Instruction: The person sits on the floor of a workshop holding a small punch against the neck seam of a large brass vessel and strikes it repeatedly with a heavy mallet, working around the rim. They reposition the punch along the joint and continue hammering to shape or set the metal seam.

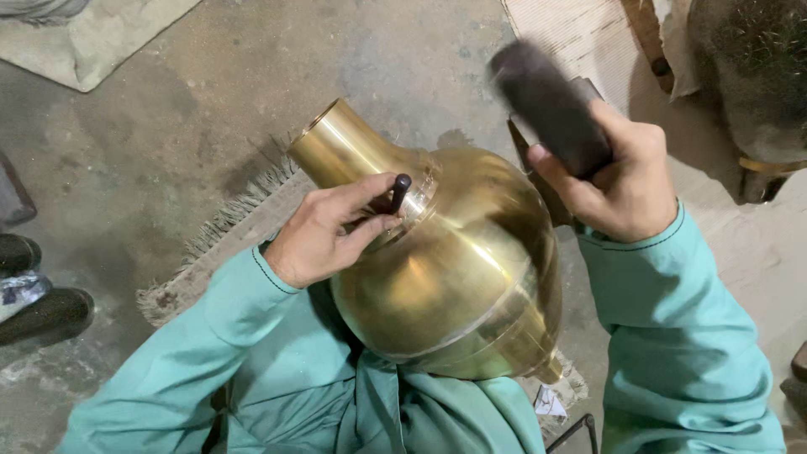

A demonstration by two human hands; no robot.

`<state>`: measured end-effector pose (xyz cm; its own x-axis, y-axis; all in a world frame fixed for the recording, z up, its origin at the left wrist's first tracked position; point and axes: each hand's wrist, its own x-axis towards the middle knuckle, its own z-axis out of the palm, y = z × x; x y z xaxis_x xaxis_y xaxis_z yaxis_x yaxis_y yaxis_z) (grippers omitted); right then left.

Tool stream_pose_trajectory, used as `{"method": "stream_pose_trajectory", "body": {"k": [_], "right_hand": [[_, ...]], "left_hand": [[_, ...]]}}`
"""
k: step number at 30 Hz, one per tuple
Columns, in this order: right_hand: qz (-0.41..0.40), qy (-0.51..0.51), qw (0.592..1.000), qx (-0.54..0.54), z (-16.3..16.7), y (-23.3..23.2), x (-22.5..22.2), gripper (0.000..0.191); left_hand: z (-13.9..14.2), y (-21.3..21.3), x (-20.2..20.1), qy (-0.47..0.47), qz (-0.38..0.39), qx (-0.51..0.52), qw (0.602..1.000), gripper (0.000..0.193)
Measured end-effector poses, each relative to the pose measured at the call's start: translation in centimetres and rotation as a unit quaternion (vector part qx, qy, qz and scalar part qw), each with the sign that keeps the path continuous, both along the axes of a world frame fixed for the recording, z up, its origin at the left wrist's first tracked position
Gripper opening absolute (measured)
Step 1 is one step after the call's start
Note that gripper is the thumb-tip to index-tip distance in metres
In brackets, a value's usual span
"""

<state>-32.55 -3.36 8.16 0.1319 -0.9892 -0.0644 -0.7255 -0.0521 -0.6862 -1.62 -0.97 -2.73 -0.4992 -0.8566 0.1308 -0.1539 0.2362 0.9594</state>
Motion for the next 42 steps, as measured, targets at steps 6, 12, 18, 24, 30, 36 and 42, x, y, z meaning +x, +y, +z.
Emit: {"method": "stream_pose_trajectory", "body": {"k": [6, 12, 18, 24, 30, 36, 42], "right_hand": [[0.096, 0.094, 0.989, -0.064, 2.5, -0.6, 0.5, 0.024], [0.161, 0.206, 0.955, -0.142, 3.9, -0.8, 1.1, 0.022], [0.137, 0.194, 0.959, -0.152, 2.0, 0.3, -1.3, 0.024], [0.019, 0.134, 0.990, -0.042, -4.2, 2.3, -4.4, 0.024], [0.009, 0.301, 0.954, 0.013, -8.7, 4.3, -7.1, 0.040], [-0.048, 0.137, 0.988, -0.048, -9.5, 4.7, -7.0, 0.037], [0.046, 0.118, 0.975, -0.184, -10.3, 4.9, -5.0, 0.040]], "left_hand": [[0.1, 1.5, -0.7, 0.042, 0.045, 0.059, 0.996, 0.042], [-0.3, 2.2, -1.2, 0.070, 0.060, 0.067, 0.994, 0.043], [0.4, 1.9, -1.3, 0.142, 0.063, 0.116, 0.981, 0.040], [1.3, -2.1, -0.2, -0.017, -0.085, -0.049, 0.995, 0.049], [1.5, -5.5, -1.0, -0.094, -0.217, -0.103, 0.966, 0.051], [1.3, -6.3, -1.0, -0.099, -0.247, -0.093, 0.959, 0.057], [0.8, -6.2, -0.3, -0.068, -0.239, -0.101, 0.963, 0.052]]}}
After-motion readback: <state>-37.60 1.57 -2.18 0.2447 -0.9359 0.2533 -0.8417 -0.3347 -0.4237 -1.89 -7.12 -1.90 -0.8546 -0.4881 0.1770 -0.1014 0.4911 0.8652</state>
